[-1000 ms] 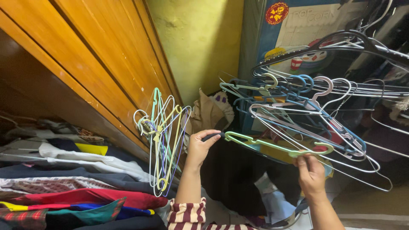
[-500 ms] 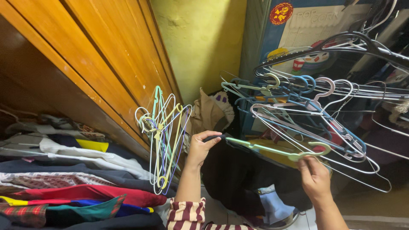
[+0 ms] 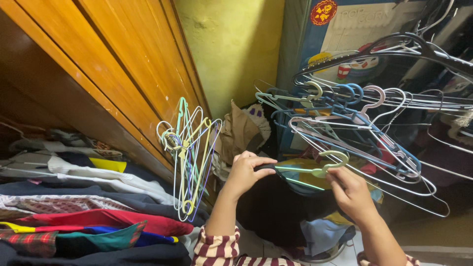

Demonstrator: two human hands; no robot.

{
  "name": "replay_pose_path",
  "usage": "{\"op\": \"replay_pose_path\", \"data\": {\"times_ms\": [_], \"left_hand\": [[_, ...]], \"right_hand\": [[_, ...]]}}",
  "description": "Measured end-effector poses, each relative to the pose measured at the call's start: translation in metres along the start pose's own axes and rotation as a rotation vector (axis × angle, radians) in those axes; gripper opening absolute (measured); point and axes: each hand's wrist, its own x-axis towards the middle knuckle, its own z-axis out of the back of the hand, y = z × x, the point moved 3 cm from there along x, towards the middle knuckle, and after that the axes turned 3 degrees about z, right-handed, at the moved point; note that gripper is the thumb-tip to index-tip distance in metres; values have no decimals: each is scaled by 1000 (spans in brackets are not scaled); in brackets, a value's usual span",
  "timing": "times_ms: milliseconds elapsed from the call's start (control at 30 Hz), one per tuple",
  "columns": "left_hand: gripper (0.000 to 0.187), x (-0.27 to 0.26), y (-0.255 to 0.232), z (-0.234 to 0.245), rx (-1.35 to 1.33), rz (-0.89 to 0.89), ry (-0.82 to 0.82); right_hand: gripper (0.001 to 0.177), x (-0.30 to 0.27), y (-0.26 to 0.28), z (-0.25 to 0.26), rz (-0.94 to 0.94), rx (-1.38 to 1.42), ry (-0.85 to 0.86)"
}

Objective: The person picks up various garments from a pile, places each on a hanger, and hangs them in a wooden wardrobe. The person handles a red and blue garment, a green plaid top, a dark gray shirt, a black shirt, a yellow shirt, and a light blue shirt.

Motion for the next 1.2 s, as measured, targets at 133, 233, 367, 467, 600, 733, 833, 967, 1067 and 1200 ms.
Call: {"op": "replay_pose_path", "data": {"times_ms": [133,233,367,467,600,733,833,967,1067,1200], "left_hand": [[16,-2,0,5,-31,-67,61],[15,-7,13,20,-103,-6,0],[16,-16,33,44,-174,69,-116],[15,-20,43,54,-272,162,-124],[17,-23,40,62,-329,177,-96],[20,-22,27,64,-289,132,-68],[22,-19,18,64,-221,114,-79],[22,-8,17,66,-240,157,-171],[17,-1,18,69,-243,100,-250],[20,-1,18,74,-280,-27,-255]], "right_hand": [[26,15,23,11,63,27,50],[43,23,19,28,-1,10,191],[48,13,-4,42,-116,-15,314],[41,5,-26,43,-296,3,244],[37,-2,-37,41,-265,39,232],[32,-2,-31,36,-79,143,188],[30,-3,-32,35,-103,41,154],[21,4,-31,46,15,-8,-38],[22,10,-30,47,41,-18,-2],[21,14,-23,52,35,-39,-84]]}}
